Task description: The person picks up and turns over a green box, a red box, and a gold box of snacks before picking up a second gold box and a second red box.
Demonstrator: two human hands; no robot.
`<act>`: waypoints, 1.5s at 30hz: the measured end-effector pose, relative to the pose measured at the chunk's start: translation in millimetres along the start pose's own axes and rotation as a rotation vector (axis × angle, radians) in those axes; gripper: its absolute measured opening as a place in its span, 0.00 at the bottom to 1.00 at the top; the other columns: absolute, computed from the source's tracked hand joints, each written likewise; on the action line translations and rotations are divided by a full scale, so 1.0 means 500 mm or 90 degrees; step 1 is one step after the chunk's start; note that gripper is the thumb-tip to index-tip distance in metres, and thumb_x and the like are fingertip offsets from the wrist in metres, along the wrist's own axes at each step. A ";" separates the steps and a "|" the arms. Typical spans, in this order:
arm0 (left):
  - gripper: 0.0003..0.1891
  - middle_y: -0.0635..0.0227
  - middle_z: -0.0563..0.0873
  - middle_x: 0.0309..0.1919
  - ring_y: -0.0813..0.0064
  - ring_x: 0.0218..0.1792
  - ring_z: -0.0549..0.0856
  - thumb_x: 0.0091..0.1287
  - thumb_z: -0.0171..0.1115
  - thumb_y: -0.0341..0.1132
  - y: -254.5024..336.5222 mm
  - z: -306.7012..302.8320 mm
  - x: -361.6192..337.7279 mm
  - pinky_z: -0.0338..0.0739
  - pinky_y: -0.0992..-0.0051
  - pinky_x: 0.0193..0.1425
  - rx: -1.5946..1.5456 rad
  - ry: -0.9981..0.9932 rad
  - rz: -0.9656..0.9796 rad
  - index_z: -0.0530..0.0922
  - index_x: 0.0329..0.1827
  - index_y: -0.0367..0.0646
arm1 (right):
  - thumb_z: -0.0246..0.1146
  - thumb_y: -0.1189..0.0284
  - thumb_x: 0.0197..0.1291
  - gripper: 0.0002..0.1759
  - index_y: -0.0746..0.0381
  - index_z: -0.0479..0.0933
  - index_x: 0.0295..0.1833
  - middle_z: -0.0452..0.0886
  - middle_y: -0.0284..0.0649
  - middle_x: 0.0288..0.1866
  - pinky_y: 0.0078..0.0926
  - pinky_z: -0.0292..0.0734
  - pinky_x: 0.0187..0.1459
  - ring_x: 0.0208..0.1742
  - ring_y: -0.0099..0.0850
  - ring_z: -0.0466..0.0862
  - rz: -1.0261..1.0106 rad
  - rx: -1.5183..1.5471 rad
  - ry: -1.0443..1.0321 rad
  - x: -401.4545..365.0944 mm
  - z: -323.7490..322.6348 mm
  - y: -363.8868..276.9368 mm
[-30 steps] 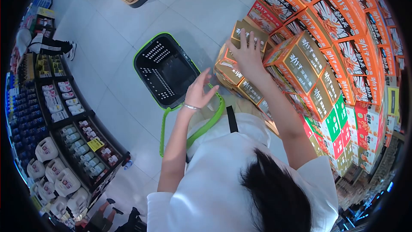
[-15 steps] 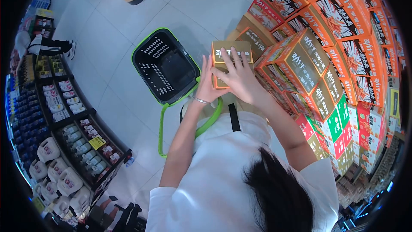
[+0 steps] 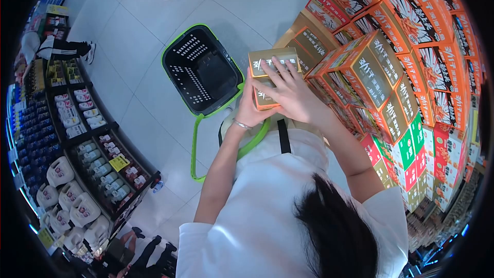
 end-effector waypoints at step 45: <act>0.53 0.54 0.52 0.81 0.64 0.80 0.55 0.71 0.45 0.70 -0.130 -0.023 -0.236 0.51 0.68 0.80 -0.287 0.011 -0.296 0.36 0.82 0.37 | 0.58 0.67 0.69 0.42 0.64 0.47 0.82 0.61 0.45 0.79 0.31 0.59 0.74 0.77 0.32 0.64 0.329 1.164 0.173 -0.107 0.126 -0.011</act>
Point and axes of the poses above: each hand's wrist, its own x-axis towards the middle knuckle, its own z-axis out of the palm, y = z × x, the point moved 4 cm from there along x, towards the middle knuckle
